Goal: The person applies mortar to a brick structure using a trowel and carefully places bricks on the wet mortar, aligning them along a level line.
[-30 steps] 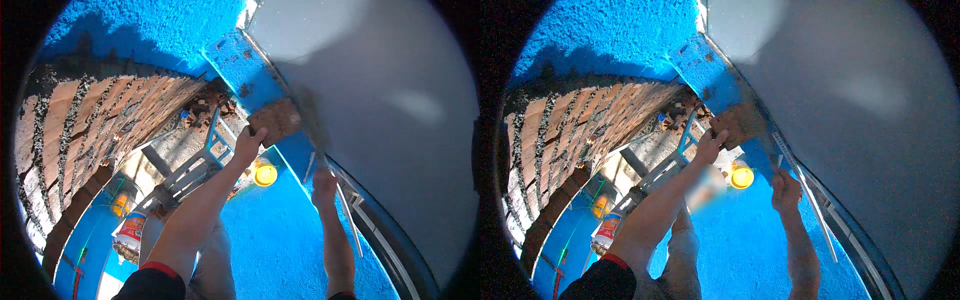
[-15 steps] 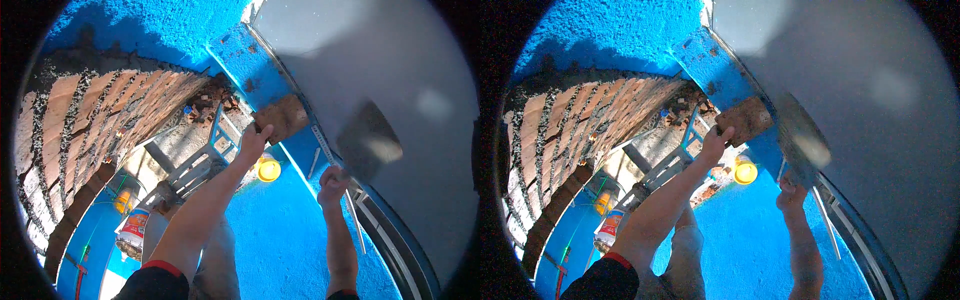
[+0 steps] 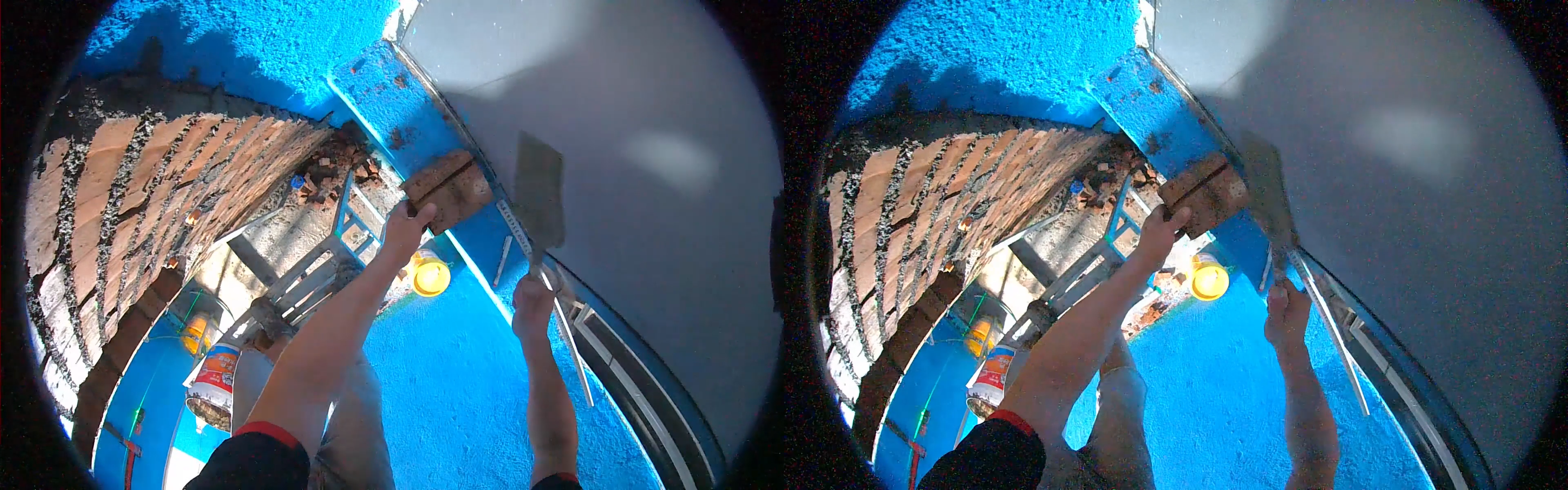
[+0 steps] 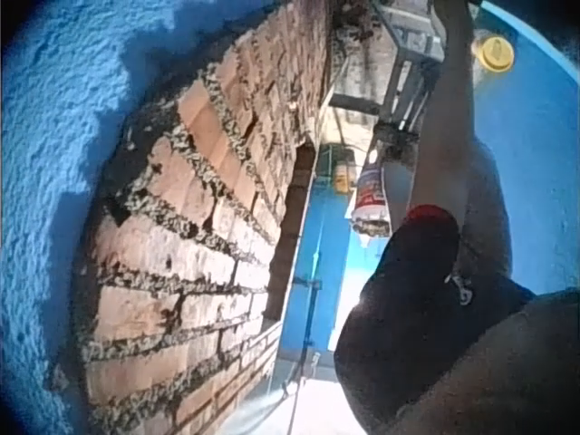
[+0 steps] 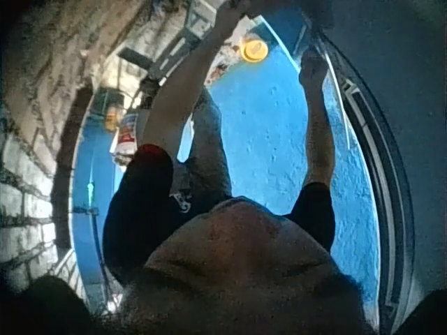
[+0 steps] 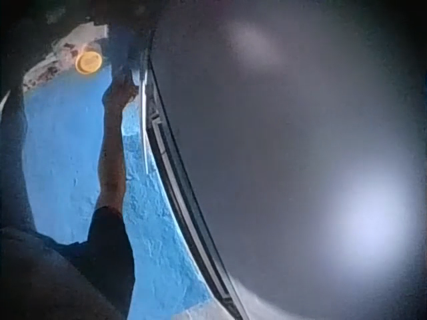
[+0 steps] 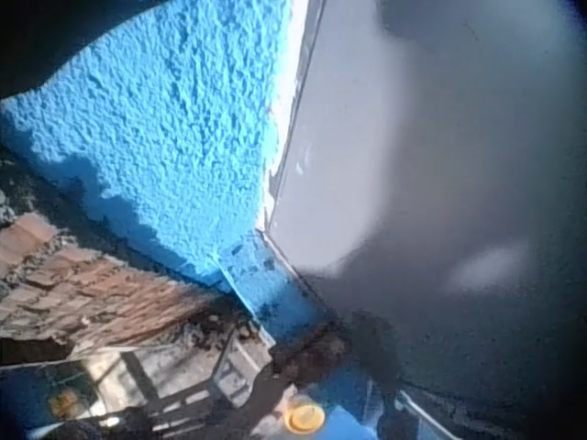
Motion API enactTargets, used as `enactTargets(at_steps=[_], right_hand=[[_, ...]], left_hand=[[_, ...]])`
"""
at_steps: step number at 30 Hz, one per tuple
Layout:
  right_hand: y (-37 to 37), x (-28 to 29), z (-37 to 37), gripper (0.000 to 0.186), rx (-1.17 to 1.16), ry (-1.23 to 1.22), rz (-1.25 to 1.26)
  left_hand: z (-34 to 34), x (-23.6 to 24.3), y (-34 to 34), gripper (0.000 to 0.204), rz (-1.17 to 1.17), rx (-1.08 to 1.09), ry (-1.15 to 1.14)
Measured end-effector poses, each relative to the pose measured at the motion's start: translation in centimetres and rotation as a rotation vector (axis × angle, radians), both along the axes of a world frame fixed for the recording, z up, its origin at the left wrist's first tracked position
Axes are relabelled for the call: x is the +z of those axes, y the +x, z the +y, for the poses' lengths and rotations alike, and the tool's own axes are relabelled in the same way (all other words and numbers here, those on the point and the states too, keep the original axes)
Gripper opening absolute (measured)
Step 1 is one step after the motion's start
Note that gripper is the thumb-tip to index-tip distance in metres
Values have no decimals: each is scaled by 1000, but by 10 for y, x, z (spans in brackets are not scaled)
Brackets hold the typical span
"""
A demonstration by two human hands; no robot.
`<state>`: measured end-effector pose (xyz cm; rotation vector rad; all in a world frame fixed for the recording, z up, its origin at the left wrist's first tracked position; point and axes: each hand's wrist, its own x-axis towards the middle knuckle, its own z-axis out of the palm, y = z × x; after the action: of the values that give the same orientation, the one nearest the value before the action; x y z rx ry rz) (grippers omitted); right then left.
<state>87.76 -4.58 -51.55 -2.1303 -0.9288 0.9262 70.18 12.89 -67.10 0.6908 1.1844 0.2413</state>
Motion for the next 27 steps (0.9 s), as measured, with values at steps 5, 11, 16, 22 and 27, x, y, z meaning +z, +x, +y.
enactTargets(at_steps=[5,11,16,22,27], right_hand=[[-5,-5,-10,53,-2,-74,-104],[-17,6,-4,41,-82,280,86],[-3,-81,-15,54,95,-302,-312],[-12,-43,-2,43,13,-272,-112],[-12,-30,-38,37,-29,-92,-40]], left_hand=[[2,7,5,67,-100,26,-55],[1,3,-1,63,-51,51,-10],[-3,6,13,62,-83,56,44],[-4,16,5,58,26,43,24],[6,45,-15,54,-150,86,-201]])
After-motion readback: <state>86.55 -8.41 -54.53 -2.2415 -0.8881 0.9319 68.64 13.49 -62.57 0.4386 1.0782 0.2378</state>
